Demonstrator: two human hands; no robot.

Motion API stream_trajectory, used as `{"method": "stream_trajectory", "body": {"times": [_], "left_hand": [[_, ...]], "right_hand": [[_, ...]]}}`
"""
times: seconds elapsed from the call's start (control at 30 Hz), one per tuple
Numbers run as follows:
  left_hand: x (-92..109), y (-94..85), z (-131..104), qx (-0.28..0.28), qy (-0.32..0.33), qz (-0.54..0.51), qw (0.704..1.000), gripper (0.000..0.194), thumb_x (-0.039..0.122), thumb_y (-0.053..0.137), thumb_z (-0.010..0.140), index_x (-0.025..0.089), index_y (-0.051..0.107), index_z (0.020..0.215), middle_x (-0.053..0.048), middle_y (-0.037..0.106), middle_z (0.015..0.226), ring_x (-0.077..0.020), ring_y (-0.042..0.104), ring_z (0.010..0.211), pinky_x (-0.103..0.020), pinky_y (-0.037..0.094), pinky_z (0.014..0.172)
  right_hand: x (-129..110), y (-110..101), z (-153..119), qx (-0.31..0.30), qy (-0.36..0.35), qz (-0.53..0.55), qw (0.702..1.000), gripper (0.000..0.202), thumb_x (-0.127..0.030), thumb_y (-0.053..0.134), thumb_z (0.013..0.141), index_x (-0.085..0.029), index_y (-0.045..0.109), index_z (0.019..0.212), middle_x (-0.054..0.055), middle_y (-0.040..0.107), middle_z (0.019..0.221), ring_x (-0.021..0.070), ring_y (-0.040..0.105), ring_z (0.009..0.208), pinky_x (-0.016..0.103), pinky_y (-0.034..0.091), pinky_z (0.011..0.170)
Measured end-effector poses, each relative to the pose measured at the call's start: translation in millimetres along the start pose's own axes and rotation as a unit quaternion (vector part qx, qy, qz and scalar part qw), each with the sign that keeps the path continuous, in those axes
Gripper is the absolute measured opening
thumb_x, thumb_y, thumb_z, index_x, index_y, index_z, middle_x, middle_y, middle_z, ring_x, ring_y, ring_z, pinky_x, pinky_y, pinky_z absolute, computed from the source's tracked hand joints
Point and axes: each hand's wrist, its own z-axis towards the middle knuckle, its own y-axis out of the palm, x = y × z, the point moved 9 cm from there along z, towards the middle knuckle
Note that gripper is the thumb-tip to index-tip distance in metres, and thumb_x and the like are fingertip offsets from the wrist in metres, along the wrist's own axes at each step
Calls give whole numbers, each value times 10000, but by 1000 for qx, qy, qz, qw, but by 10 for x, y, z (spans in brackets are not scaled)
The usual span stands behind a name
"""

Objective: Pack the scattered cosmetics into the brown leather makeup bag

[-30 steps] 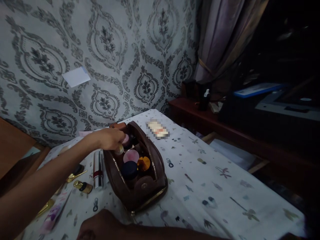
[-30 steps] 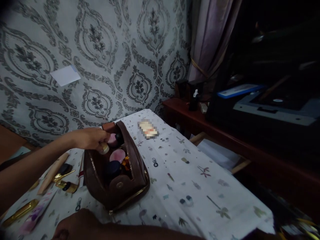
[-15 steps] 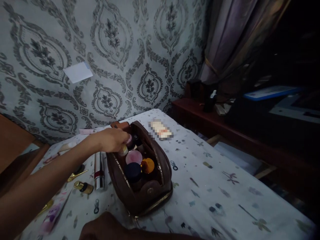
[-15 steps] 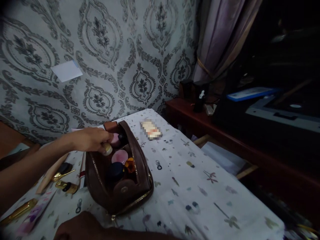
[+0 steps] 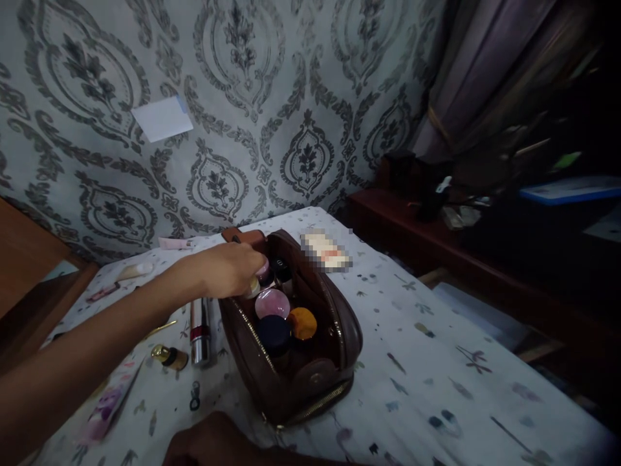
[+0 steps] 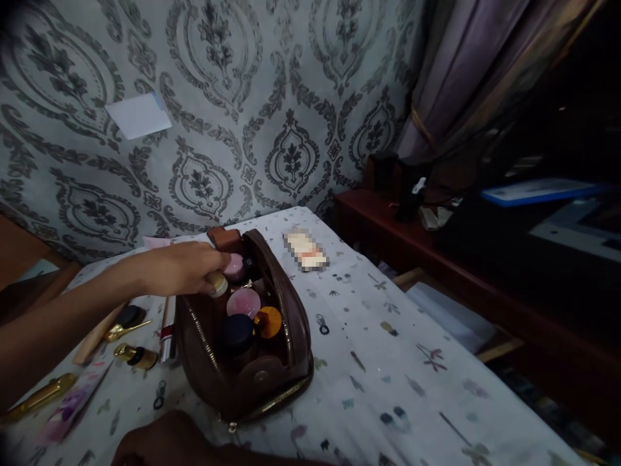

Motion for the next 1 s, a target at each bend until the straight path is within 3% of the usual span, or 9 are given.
{"method": "stream_trajectory", "body": {"times": [0.27,0.57,0.63,0.83,1.0], "left_hand": [[-20,59,7,6,20,-10,1000,130,236,573,789,184,609,903,-59,626,816,-207,582,742,-300,342,606],[-37,94,59,4,38,-32,999,166,346,622,779,222,573,879,-37,589,806,-200,552,722,-302,316,596],[-37,104,62,4,46,-42,998,152,354,611,788,228,567,862,-33,585,778,-198,542,699,-309,308,596],[-36,123,54,15,84,-88,992,131,372,605,785,254,568,830,-30,596,783,-237,562,784,-330,334,661],[34,72,68,-5,101,-130,986,121,379,597,779,262,571,759,-19,588,754,-239,566,820,-337,376,722]], "right_hand": [[-129,-6,0,19,-33,-92,995,191,-323,573,837,-183,683,906,-30,675,781,95,602,718,140,414,640],[-175,98,50,18,-63,-169,983,221,-387,565,885,-198,673,925,-49,640,690,111,609,665,187,431,584],[-174,134,63,9,-71,-166,984,240,-395,574,903,-178,661,957,-29,646,741,124,619,685,224,477,613],[-162,100,-52,16,-96,-151,984,343,-369,577,933,-157,570,1203,89,602,1177,200,623,982,402,548,827],[-182,61,-116,32,-111,-146,982,361,-366,580,931,-166,559,1231,96,584,1227,218,609,1036,429,534,867]]}}
